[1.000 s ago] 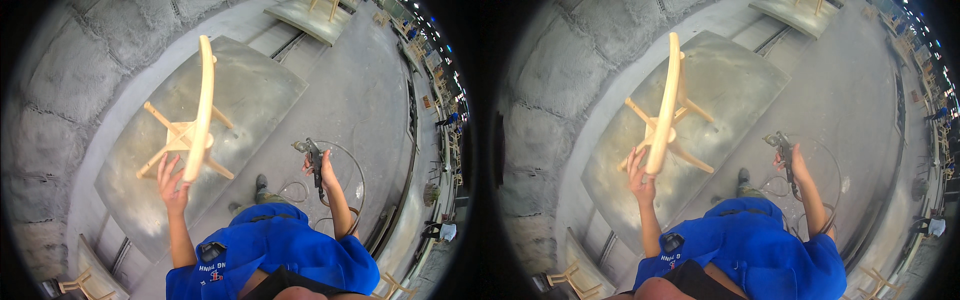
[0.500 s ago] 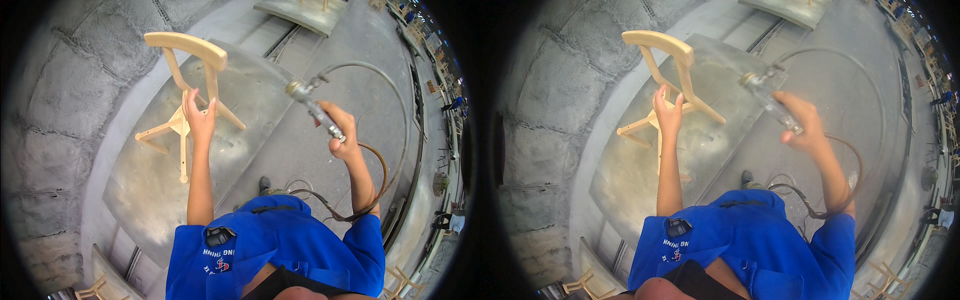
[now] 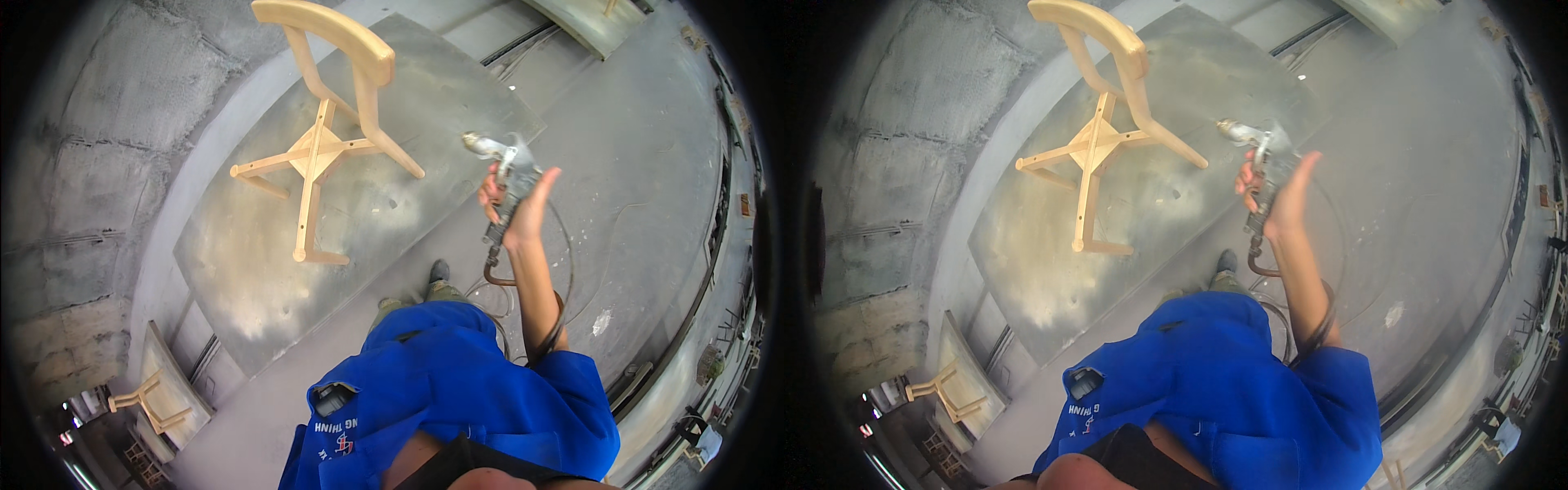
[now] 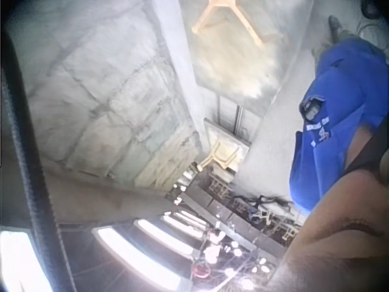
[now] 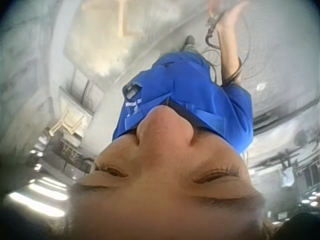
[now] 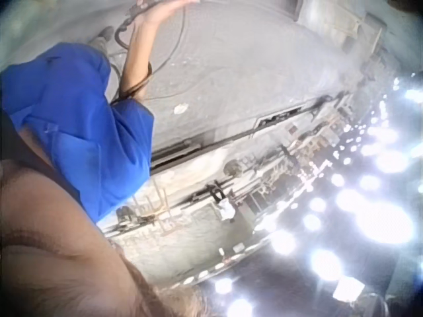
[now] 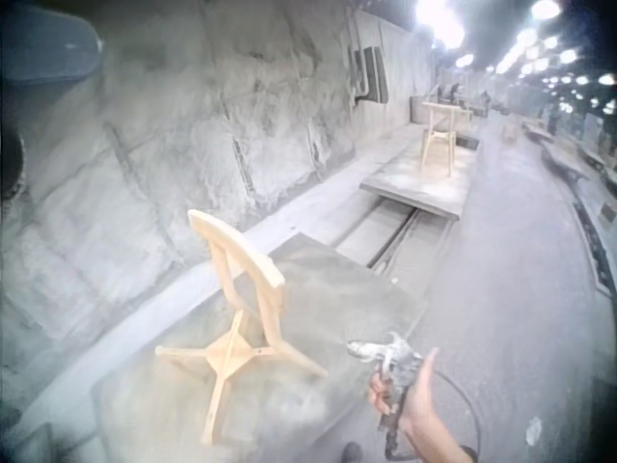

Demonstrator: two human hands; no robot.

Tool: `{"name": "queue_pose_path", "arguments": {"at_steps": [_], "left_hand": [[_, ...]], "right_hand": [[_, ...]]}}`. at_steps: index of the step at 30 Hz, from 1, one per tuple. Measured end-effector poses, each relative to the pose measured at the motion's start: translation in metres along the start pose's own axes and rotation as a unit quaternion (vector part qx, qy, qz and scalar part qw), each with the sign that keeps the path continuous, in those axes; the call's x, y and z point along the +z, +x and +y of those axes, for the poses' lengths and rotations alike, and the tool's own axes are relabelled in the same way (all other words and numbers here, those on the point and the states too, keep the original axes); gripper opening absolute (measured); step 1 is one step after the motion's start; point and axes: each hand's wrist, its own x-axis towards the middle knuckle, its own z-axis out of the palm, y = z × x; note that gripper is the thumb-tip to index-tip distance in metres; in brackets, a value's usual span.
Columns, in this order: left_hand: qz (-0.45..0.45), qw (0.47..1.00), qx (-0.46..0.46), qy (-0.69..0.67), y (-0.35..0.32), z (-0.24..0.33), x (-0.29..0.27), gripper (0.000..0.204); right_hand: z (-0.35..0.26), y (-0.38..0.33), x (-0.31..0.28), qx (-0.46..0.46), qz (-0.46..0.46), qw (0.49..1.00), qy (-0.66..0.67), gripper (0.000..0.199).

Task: The person uses a handheld spray gun to apply a light-colored finish to a wooden chair frame. They repeatedly reposition the chair on a metal platform to coat different sides, including legs, seat, and backrest, then move to a second chair and repeat the process.

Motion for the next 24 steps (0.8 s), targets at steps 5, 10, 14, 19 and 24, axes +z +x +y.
{"name": "queue_pose_path", "arguments": {"at_steps": [5, 10, 14, 19, 24], "left_hand": [[0.045, 0.992, -0.006, -0.114, -0.049, 0.028, 0.006, 0.046], [0.149, 0.953, 0.058, -0.258, -0.055, 0.091, -0.031, 0.045], [0.221, 0.922, 0.172, -0.269, -0.059, 0.121, -0.058, 0.04], [0.167, 0.954, 0.111, -0.222, -0.064, 0.114, -0.051, 0.042], [0.073, 0.982, 0.06, -0.164, -0.054, 0.092, -0.034, 0.044]], "right_hand": [[0.086, 0.059, -0.054, 0.104, 0.096, 0.989, -0.036, 0.096], [0.149, 0.082, -0.131, 0.138, 0.195, 0.968, -0.077, 0.087], [0.168, 0.083, -0.172, 0.154, 0.257, 0.946, -0.127, 0.084], [0.164, 0.065, -0.156, 0.169, 0.284, 0.927, -0.177, 0.084], [0.144, 0.022, -0.096, 0.11, 0.063, 0.991, 0.031, 0.087]]}}
